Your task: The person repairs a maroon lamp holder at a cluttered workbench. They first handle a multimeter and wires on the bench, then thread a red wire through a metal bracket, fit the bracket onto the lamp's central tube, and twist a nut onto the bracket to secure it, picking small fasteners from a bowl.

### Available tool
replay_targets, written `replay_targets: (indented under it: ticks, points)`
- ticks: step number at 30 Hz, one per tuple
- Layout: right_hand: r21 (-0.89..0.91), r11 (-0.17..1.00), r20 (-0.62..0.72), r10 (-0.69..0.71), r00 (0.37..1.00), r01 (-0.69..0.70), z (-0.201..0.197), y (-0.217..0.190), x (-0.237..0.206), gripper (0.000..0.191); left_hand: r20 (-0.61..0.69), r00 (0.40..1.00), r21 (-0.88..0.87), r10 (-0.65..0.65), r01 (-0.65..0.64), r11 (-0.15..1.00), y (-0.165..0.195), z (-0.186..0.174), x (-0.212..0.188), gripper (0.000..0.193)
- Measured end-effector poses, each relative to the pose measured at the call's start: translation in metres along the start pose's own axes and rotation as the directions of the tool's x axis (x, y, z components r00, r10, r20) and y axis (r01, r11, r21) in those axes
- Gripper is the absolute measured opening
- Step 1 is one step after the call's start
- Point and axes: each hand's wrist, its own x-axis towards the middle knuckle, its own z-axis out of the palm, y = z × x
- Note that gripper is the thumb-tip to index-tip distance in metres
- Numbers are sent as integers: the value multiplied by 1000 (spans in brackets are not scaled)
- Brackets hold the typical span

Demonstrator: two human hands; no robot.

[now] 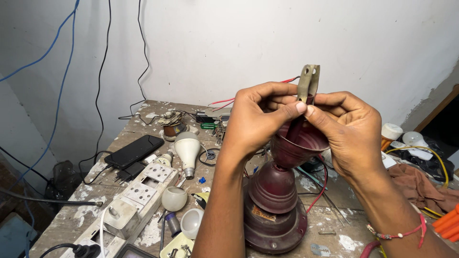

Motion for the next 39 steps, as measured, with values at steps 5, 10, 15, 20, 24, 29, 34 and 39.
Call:
replay_targets:
  ticks: [5,10,15,20,24,29,34,39]
  points:
    - [-8,1000,-17,5,1000,-5,3,0,0,19,-54,998,105,31,-26,994,10,5,-4,31]
    - [-10,999,-19,54,998,-54,3,-1,2,20,-122,991,168,55,-34,985,11,8,-6,33]
    - [8,998,-37,58,998,-58,3,-1,0,19,-144,987,216,74,-41,976,10,10,-6,32]
    - [28,1000,-67,7,998,-5,0,3,-5,19,-116,987,247,109,-77,966,5,13,-5,31]
    - [34,999,-72,-1,997,4,-2,4,-6,18,-101,990,201,94,-72,977,-1,13,-4,33]
    - [-7,1000,-52,-17,999,17,0,-5,-10,17,-89,993,113,73,-63,992,-5,13,-2,30]
    - [-31,999,-29,-41,999,40,7,-14,-15,16,-44,996,76,79,-76,994,-1,10,-4,28]
    - [-53,998,-14,-26,1000,26,8,-17,-15,16,-9,1000,-27,-20,20,999,4,4,-5,34]
